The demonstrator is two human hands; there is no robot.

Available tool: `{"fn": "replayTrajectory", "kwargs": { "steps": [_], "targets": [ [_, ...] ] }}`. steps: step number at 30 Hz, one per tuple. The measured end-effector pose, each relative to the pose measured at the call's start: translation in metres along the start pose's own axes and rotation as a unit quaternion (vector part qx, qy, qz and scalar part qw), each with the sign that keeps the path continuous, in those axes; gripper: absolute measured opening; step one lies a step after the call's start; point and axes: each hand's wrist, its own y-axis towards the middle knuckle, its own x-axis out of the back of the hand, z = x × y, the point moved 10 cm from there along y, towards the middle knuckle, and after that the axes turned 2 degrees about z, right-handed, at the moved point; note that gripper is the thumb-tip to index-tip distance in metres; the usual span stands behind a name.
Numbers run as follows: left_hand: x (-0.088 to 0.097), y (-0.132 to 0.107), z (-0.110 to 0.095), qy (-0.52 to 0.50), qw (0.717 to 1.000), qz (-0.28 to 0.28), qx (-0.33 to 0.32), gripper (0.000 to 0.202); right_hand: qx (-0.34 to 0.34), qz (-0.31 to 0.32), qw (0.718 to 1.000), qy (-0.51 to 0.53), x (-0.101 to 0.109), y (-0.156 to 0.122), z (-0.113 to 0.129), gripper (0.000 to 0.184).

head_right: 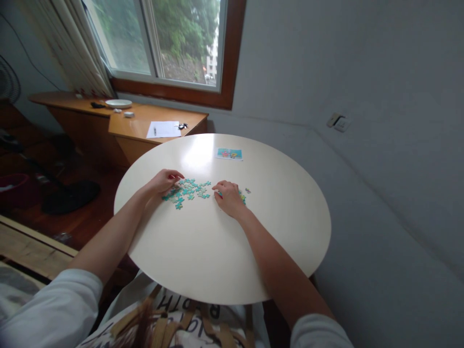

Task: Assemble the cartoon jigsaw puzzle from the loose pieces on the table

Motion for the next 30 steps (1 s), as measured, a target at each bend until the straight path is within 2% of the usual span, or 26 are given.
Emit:
{"fn": "replayTrajectory", "kwargs": {
  "steps": [5,10,17,22,26,28,30],
  "targets": [
    [0.013,0.002,0.005,-0.011,0.998,-0.061,0.002,0.026,-0.001,0.006,1.000,0.002,-0.002,0.000,-0.001,0.020],
    [0.019,0.003,0.012,-0.017,0.997,-0.076,0.011,0.024,-0.001,0.011,1.000,0.005,-0.003,0.001,-0.001,0.020],
    [0.024,0.000,0.006,-0.037,0.995,-0.094,-0.001,0.022,0.003,0.006,1.000,0.009,-0.004,0.000,-0.002,0.019],
    [0.026,-0.001,0.005,-0.045,0.996,-0.080,-0.001,0.022,0.004,0.007,1.000,0.012,-0.003,0.000,0.000,0.020],
    [0.037,-0.005,0.005,-0.027,0.996,-0.087,-0.004,0.021,0.002,0.009,1.000,0.008,-0.003,0.000,0.000,0.020],
    [0.037,-0.007,0.006,-0.027,0.998,-0.060,0.005,0.021,0.004,0.011,1.000,0.009,-0.004,0.000,0.000,0.021],
    [0.030,-0.009,0.009,-0.020,1.000,-0.007,0.016,0.021,0.004,0.013,1.000,0.009,-0.004,0.000,0.000,0.021]
  ]
}}
